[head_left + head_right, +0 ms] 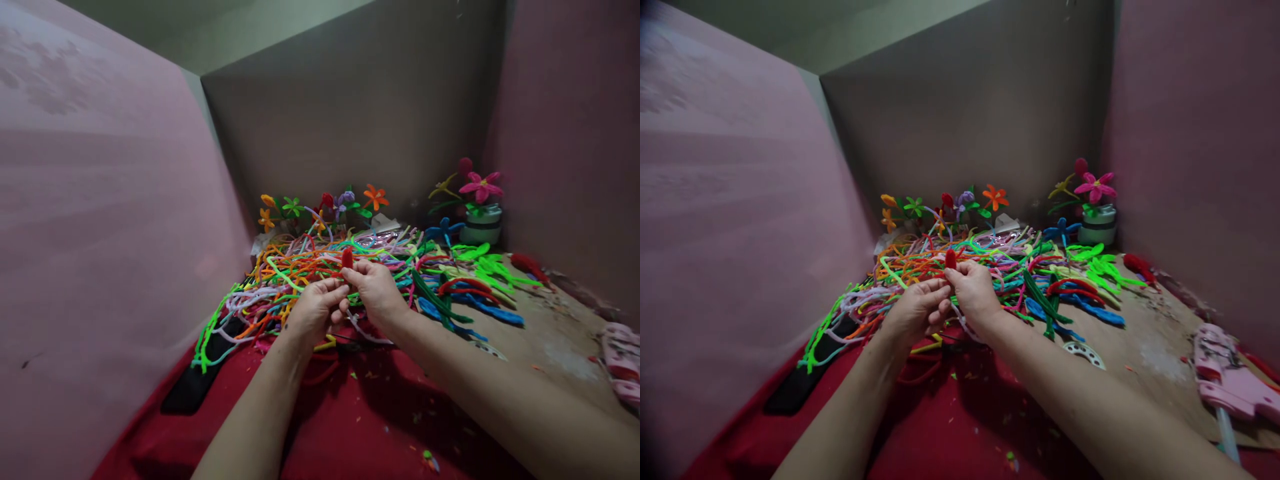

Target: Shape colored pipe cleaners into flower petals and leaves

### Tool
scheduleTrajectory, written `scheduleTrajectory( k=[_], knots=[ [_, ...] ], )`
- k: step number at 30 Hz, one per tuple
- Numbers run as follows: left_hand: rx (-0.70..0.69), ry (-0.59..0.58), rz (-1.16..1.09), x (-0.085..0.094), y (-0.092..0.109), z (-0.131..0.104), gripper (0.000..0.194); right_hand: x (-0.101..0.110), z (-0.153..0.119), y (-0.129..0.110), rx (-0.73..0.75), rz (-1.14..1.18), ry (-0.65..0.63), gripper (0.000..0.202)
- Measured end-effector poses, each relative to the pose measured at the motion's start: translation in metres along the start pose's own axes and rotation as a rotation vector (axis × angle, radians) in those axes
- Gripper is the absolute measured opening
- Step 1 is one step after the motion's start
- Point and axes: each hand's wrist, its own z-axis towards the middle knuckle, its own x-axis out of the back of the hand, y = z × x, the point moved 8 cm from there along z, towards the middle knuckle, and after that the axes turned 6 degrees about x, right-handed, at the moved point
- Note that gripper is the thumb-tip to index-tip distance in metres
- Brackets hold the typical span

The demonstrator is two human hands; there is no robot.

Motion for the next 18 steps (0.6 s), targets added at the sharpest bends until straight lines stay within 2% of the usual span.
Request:
scheduleTrajectory(
  k=[5,8,10,11,13,16,18],
  knots=[
    [-0.123,0.139,0.101,-0.006,0.001,-0.001,0.028,-0.001,-0.005,0.014,-0.143,0.081,0.015,0.019],
    [-0.138,0.134,0.096,-0.013,-0.003,0.0,0.028,0.0,-0.006,0.019,-0.204,0.079,0.015,0.019],
    [-0.1,0.093,0.138,-0.016,-0.004,0.001,0.028,0.006,-0.002,0.016,-0.165,0.034,0.059,0.021],
    [-0.082,0.096,0.182,-0.015,-0.003,0.0,0.028,0.01,0.001,0.012,-0.126,0.007,0.088,0.022],
    [-0.1,0.193,0.292,-0.003,0.006,-0.001,0.029,0.014,0.004,0.006,-0.06,-0.016,0.111,0.024],
    [-0.266,0.394,0.342,0.02,0.029,-0.008,0.029,0.004,0.004,0.006,-0.08,0.041,0.012,0.021],
    [-0.328,0.396,0.291,0.027,0.034,-0.009,0.028,-0.003,0.001,0.007,-0.092,0.065,-0.054,0.019]
  ],
)
